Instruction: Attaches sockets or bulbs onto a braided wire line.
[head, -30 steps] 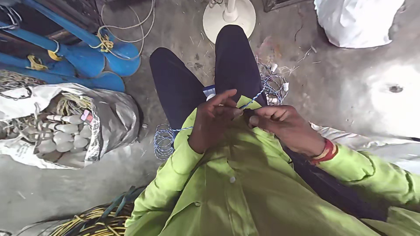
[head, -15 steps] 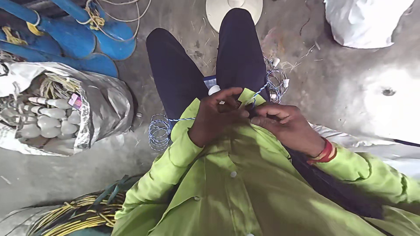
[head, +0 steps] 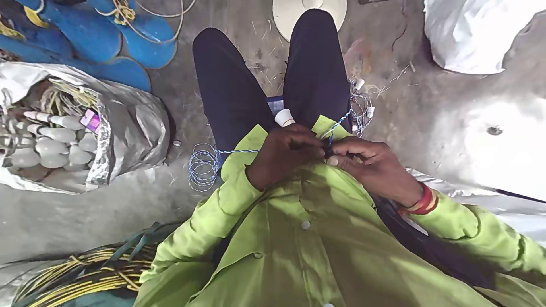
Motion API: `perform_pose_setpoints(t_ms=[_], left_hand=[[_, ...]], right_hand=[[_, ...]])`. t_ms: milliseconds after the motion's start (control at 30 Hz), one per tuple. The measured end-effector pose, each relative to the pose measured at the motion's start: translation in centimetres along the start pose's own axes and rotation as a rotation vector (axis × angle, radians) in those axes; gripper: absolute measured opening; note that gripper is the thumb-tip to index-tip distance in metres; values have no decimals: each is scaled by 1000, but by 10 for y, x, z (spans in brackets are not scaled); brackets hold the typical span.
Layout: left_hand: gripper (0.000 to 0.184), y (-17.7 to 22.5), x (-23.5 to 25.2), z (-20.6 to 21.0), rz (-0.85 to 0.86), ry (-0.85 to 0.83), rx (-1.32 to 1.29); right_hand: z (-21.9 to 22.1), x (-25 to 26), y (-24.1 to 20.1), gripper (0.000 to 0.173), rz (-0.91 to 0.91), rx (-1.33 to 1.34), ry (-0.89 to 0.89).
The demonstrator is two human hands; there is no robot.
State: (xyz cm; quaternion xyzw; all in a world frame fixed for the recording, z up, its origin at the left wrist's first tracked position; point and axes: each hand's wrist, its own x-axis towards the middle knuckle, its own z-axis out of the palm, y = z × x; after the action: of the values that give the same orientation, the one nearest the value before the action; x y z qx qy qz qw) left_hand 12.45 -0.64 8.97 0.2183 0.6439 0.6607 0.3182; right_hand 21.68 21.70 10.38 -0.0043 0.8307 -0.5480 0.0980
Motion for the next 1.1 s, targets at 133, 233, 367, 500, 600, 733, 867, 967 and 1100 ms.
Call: perform_pose_setpoints(t_ms=[133, 233, 367, 500, 600, 733, 867, 967, 1100], left_hand=[[11, 3, -5, -3, 2, -59, 45], [12, 7, -6, 1, 31, -51, 202], [16, 8, -4, 15, 101, 33, 514], [16, 8, -3, 21, 86, 82, 595], [15, 1, 1, 21, 120, 81, 591], [19, -1, 2, 23, 141, 78, 606], [20, 4, 3, 19, 108, 79, 571], [10, -3, 7, 8, 104, 92, 347], [13, -3, 11, -9, -28, -12, -90]], right_hand=[[1, -2, 0, 13, 52, -18, 18], [1, -3, 1, 18, 60, -59, 17], [3, -1, -2, 18, 78, -56, 39], [6, 0, -8, 19, 90, -3, 23], [7, -1, -16, 24, 130, 43, 36], [-1, 0, -33, 30, 78, 239, -6], [-11, 16, -37, 41, -46, 384, -51], [-19, 29, -23, 66, -89, 255, -107], [-24, 34, -15, 94, -167, -144, -163]])
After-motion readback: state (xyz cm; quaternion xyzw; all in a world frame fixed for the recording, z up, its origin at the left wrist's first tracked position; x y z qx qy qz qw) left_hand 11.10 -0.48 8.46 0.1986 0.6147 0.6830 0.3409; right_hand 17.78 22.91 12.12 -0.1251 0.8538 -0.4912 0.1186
